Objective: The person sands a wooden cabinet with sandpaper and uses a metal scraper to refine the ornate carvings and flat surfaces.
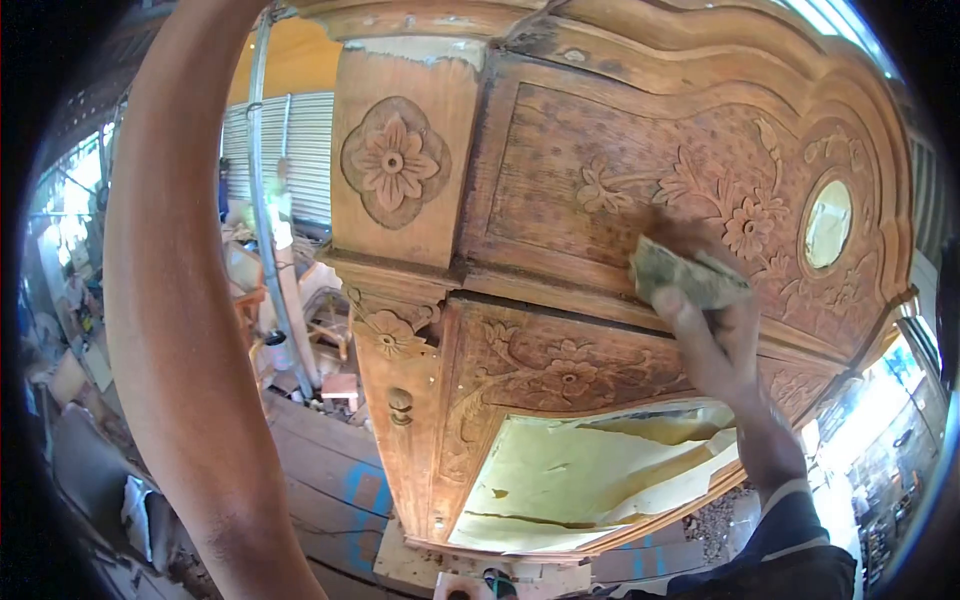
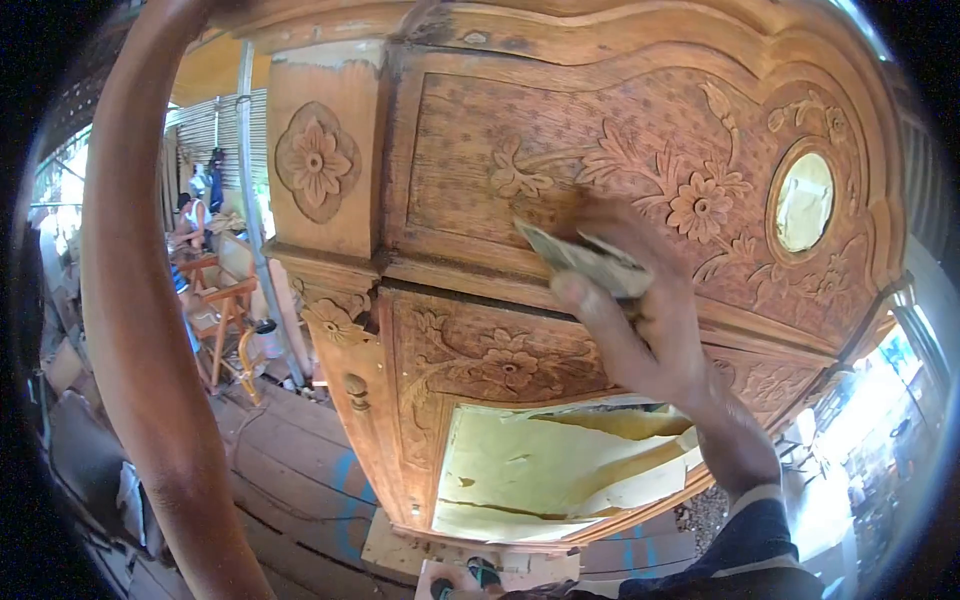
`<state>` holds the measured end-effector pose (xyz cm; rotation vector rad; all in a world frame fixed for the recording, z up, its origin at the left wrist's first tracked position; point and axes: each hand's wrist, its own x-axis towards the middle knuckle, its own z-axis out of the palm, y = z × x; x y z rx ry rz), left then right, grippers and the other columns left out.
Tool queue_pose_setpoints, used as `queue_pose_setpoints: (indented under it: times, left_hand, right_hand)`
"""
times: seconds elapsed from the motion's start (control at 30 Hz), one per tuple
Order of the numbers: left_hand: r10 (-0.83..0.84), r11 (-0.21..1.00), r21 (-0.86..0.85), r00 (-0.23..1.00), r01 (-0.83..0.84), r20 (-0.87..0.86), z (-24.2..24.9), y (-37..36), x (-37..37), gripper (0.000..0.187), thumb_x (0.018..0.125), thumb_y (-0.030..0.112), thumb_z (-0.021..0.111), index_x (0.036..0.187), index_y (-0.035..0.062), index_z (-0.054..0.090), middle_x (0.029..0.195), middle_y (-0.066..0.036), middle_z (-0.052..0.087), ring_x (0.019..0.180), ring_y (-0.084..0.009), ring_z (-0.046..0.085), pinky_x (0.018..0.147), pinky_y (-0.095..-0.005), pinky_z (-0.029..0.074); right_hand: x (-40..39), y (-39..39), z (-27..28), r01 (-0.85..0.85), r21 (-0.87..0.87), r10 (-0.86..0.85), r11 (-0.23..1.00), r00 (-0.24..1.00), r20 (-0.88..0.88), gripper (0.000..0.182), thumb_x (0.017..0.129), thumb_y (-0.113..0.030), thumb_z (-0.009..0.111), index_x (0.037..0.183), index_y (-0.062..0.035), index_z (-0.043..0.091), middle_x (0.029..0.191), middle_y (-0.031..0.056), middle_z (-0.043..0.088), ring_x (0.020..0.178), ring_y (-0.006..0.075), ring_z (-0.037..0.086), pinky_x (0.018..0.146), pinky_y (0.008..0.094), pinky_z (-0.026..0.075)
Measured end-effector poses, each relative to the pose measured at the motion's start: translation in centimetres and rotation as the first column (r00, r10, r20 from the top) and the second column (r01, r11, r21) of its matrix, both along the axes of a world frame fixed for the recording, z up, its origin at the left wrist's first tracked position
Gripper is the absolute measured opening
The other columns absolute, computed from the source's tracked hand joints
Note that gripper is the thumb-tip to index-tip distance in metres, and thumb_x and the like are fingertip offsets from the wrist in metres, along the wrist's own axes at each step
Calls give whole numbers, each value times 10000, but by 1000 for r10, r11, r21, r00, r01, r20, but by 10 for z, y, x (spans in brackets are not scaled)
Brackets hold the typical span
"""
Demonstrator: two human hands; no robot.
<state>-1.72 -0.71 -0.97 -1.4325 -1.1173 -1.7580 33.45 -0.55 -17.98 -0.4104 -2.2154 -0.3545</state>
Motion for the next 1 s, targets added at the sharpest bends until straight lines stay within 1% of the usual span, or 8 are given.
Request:
queue_pose_setpoints:
  times: [0.1, 0.23, 0.27, 0.3, 0.4, 0.5, 0.77, 1.0]
  left_hand:
    - [-381, 908, 119, 909, 402, -167, -19, -11, -11, 342, 969, 253, 612, 1131, -36, 696, 982, -199, 731, 828, -253, 682, 763, -385, 544]
    - [524, 843, 274, 822, -464, -222, -99, -26, -36, 442, 971, 174, 602, 1354, -47, 585, 1215, -247, 689, 1122, -336, 673, 964, -407, 530]
    - [-190, 981, -22, 979, 192, 76, -139, -43, 12, 500, 987, 216, 625, 1429, -4, 545, 1260, -209, 676, 1142, -265, 669, 958, -378, 538]
    - [-672, 701, 238, 512, 672, 535, -179, -59, 61, 565, 1002, 259, 648, 1504, 40, 505, 1305, -172, 662, 1161, -194, 666, 953, -349, 547]
    - [-610, 269, -51, 210, 962, 764, -321, -79, 121, 442, 944, 197, 773, 1317, 58, 582, 1135, -27, 633, 1009, -114, 614, 863, -267, 507]
    - [-447, 105, -136, 169, 985, 879, -389, -93, 157, 310, 981, 213, 754, 1215, 60, 620, 1045, 30, 631, 955, -67, 584, 837, -238, 488]
    - [-283, 542, 252, -108, 802, 953, -428, -119, 173, 270, 1002, 179, 711, 1226, 44, 642, 1132, -8, 680, 1038, -86, 619, 938, -273, 502]
    - [-180, 758, -12, 228, 652, 957, -468, -122, 179, 253, 1054, 263, 641, 1153, 31, 644, 1050, 1, 657, 928, -92, 601, 843, -282, 503]
  right_hand:
    - [26, -12, -41, -70, -307, 4, 949, 977, -211, 248, 988, -72, 649, 1206, 46, 650, 1049, 135, 691, 938, 189, 655, 824, 337, 531]
    - [34, -18, -89, -356, -704, 110, 615, 922, -371, 287, 1030, -67, 604, 1295, 38, 568, 1071, 83, 670, 946, 119, 619, 822, 284, 520]
    - [31, -21, -101, -508, -711, 99, 487, 840, -533, 292, 1032, -61, 604, 1303, 35, 559, 1074, 66, 664, 938, 108, 618, 813, 272, 520]
    - [27, -24, -109, -509, -740, 46, 440, 836, -547, 268, 1028, -62, 622, 1272, 40, 580, 1095, 56, 656, 951, 112, 623, 833, 281, 531]
    - [16, -6, -160, -519, -699, 81, 492, 827, -557, 287, 1012, -39, 647, 1276, 54, 581, 1143, 64, 650, 1044, 128, 634, 889, 300, 537]
    - [-4, -15, -190, -648, -752, -126, 122, 741, -659, 408, 1023, -173, 648, 1355, 54, 580, 1207, 78, 663, 1078, 159, 660, 953, 326, 526]
    - [-18, 1, -200, -637, -712, -164, -293, 768, -619, 541, 989, -304, 686, 1411, 12, 567, 1149, 119, 670, 982, 204, 707, 887, 349, 563]
    - [-5, -18, -207, -16, -994, 216, 105, 976, 7, 434, 905, -214, 802, 1219, 9, 602, 863, 16, 601, 826, 133, 588, 777, 314, 516]
